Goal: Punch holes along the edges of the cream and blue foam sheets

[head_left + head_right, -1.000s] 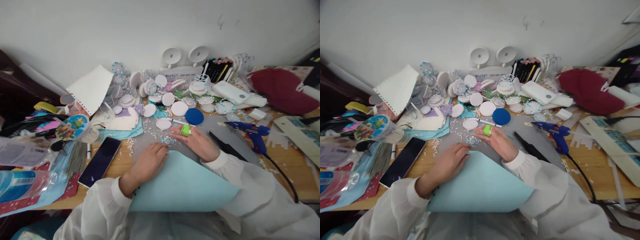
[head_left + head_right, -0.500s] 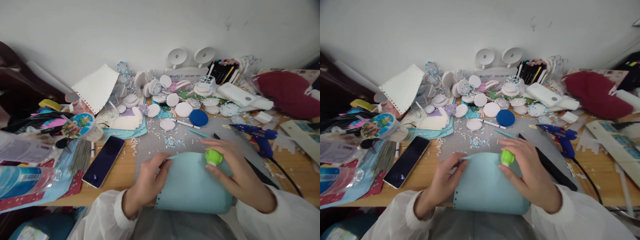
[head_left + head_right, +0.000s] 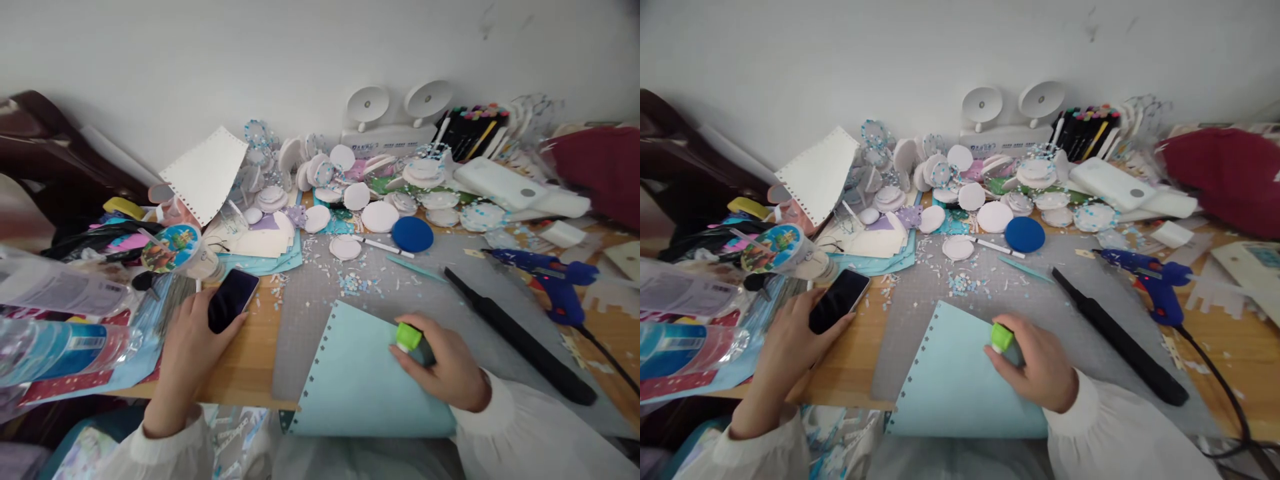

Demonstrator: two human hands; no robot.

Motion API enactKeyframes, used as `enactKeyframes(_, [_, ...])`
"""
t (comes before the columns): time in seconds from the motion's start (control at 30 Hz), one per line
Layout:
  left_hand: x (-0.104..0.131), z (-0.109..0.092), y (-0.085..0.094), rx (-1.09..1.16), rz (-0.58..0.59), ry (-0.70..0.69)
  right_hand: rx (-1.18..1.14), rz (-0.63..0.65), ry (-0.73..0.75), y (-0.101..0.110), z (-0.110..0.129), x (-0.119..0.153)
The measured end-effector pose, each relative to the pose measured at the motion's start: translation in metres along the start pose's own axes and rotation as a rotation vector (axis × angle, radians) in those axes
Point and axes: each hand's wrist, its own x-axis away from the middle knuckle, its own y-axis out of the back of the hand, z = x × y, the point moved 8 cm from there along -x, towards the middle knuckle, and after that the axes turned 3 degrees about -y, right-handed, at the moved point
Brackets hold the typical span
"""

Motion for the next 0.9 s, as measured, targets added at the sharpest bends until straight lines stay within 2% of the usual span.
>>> enactKeyframes(0.13, [0.003, 0.004, -0.006, 0.043, 0.028, 0.077, -0.007, 0.029, -0.001, -0.003, 0.001, -0.003])
enactKeyframes(0.3, [-0.004, -0.001, -0.005, 0.042, -0.062, 0.197, -0.024, 0.052, -0.019, -0.006, 0.000, -0.003])
enactKeyframes(0.57, [-0.023, -0.018, -0.004, -0.002, -0.148, 0.175, -0.031, 0.096, -0.029, -0.010, -0.001, -0.005])
enactKeyframes(0.77, [-0.032, -0.020, -0.008, -0.064, -0.100, 0.231, -0.034, 0.096, -0.021, -0.011, -0.001, -0.006])
enactKeyframes(0.9, [-0.031, -0.022, -0.009, -0.057, -0.114, 0.227, -0.039, 0.095, -0.019, -0.009, 0.001, -0.007])
